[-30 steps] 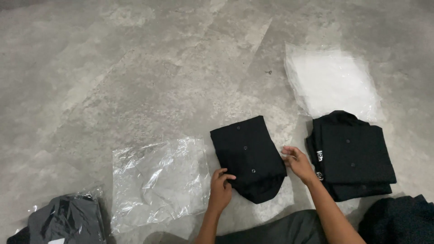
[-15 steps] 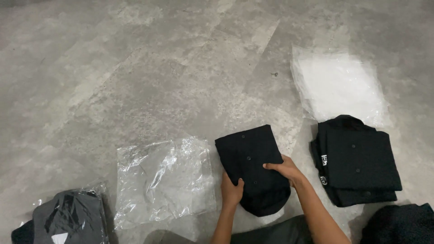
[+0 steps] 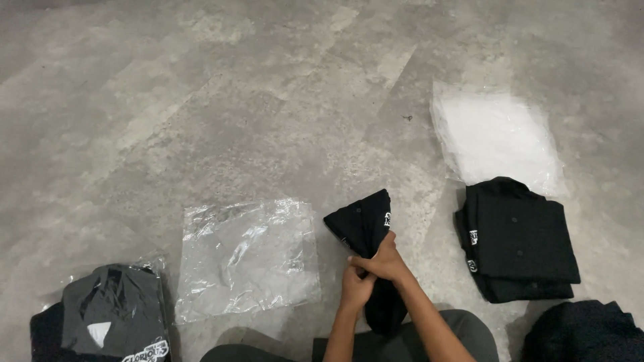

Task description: The person sits on the floor and folds black polo shirts. They place each folded shirt into a clear plastic bag, smooth the plastic, and seal it. The person repeats this process for multiple shirts, stacking the packaged items on the floor.

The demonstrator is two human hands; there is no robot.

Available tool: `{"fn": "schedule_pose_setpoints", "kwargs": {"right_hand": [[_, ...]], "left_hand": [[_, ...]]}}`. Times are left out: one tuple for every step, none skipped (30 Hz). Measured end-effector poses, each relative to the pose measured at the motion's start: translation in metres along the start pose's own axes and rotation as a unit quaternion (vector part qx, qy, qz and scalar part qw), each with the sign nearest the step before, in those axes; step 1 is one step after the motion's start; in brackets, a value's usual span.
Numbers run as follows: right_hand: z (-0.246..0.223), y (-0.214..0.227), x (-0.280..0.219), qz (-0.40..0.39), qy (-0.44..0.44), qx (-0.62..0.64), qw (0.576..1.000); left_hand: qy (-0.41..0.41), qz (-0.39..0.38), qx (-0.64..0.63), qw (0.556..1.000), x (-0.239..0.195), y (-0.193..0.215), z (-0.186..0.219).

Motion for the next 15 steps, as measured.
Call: {"fn": "schedule_pose_setpoints", "kwargs": {"right_hand": [[-0.004, 0.001, -0.003, -0.001, 0.001, -0.001, 1.0], [-0.005, 0.001, -0.006, -0.004, -0.011, -0.008, 1.0], [-0.004, 0.001, -0.009, -0.007, -0.026, -0.014, 1.0], [0.003, -0.002, -0.004, -0.009, -0.026, -0.015, 1.0], [0.014, -0.004, 0.002, -0.007, -0.048, -0.032, 0.998], [0.025, -0.006, 0.008, -0.004, -0.071, -0.048, 0.996], [0.024, -0.004, 0.005, -0.006, -0.071, -0.051, 0.996], [0.024, 0.0, 0.003, 0.001, -0.075, -0.064, 0.995], [0.022, 0.004, 0.002, 0.009, -0.077, -0.077, 0.994], [0.029, 0.002, 0.009, 0.007, -0.076, -0.08, 0.994], [0.033, 0.002, 0.015, 0.016, -0.059, -0.073, 0.995], [0.038, 0.002, 0.021, 0.025, -0.042, -0.066, 0.997], [0.041, 0.0, 0.022, 0.024, -0.042, -0.067, 0.997], [0.044, 0.002, 0.022, 0.041, -0.039, -0.095, 0.994], [0.045, 0.003, 0.023, 0.058, -0.033, -0.123, 0.99]], "left_hand": [[0.0, 0.002, -0.001, 1.0, -0.005, 0.005, 0.001], [0.041, 0.021, -0.07, 0.997, -0.011, 0.01, -0.007], [0.083, 0.039, -0.138, 0.986, -0.019, 0.014, -0.015], [0.084, 0.041, -0.139, 0.986, -0.016, 0.012, -0.025], [0.086, 0.059, -0.218, 0.97, -0.013, 0.009, -0.036], [0.087, 0.076, -0.296, 0.948, -0.01, 0.006, -0.047], [0.087, 0.078, -0.298, 0.947, -0.012, 0.007, -0.048], [0.077, 0.058, -0.267, 0.959, -0.012, 0.005, -0.045], [0.065, 0.038, -0.237, 0.969, -0.011, 0.004, -0.041], [0.064, 0.041, -0.238, 0.968, -0.007, 0.002, -0.047], [0.068, 0.043, -0.223, 0.972, -0.004, 0.002, -0.054], [0.071, 0.045, -0.207, 0.975, 0.0, 0.002, -0.06], [0.072, 0.046, -0.207, 0.975, -0.002, 0.001, -0.058], [0.067, 0.05, -0.221, 0.972, -0.004, 0.0, -0.055], [0.059, 0.056, -0.236, 0.968, -0.005, 0.0, -0.051]]}}
Point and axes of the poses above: each hand's wrist, its own x-axis towards the middle knuckle, its own y-axis out of the back of the hand, z = x × y, the point moved 10 cm from there along x, towards the middle knuckle, and after that the axes turned 8 degrees about -y, right-handed, at the moved point
